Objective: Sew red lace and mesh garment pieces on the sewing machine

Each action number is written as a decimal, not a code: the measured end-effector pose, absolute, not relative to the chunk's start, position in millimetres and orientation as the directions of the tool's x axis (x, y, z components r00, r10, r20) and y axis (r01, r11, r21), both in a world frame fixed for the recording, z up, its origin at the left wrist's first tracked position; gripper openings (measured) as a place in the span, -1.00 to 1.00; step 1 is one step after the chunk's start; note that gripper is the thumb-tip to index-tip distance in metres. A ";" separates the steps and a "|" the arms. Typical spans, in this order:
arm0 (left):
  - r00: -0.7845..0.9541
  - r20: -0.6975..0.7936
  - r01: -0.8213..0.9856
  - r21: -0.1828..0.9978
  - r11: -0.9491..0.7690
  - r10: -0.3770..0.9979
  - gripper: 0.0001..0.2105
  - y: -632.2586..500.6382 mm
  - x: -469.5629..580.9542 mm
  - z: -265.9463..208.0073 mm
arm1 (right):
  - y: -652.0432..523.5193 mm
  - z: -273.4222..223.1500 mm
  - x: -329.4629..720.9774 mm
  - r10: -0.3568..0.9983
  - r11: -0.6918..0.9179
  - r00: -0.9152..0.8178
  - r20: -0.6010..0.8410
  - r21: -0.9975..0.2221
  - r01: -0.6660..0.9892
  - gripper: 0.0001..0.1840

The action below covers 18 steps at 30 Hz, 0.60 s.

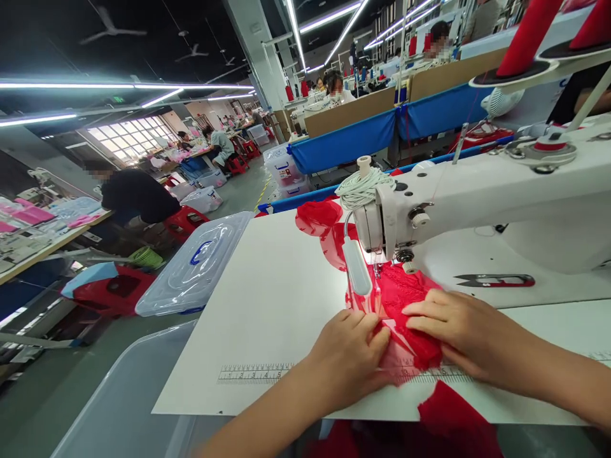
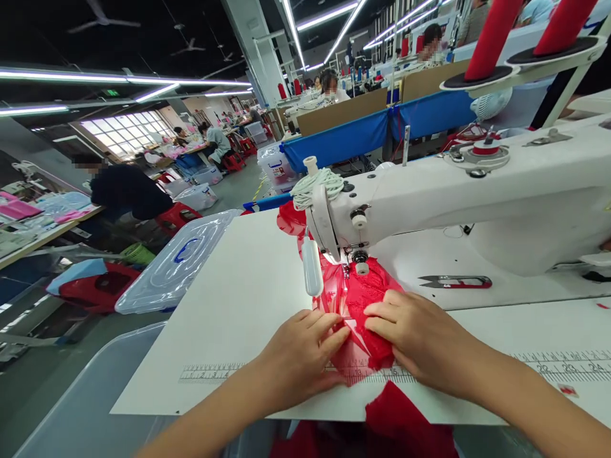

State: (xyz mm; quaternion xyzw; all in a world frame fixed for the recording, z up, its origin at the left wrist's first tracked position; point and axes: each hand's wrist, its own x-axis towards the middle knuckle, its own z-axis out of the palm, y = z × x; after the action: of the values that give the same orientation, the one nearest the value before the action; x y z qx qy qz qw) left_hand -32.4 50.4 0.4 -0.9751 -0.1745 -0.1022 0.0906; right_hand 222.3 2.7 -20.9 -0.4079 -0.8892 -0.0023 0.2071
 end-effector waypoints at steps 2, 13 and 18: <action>0.918 0.273 0.351 -0.224 -0.909 0.287 -0.89 47.4 -34.5 -4.8 | -10.1 -16.1 227.2 0.731 0.673 -0.614 0.299 -0.167 0.720 -0.44; 0.858 0.115 0.403 0.451 -0.796 0.500 -0.71 79.8 -23.6 1.2 | 21.4 -38.8 205.5 0.774 0.563 -0.456 0.441 -0.147 0.813 -0.72; 0.818 0.085 0.397 0.632 -0.665 0.569 -0.76 97.7 -9.9 5.1 | 37.8 -30.7 202.1 0.831 0.542 -0.375 0.411 -0.445 0.713 -0.64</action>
State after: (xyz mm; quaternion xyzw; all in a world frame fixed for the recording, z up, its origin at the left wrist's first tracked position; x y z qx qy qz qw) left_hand -9.9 97.7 5.1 -0.9018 -0.2680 -0.1392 -0.3091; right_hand 202.1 37.8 -30.7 -0.4689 -0.8234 0.0968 0.3047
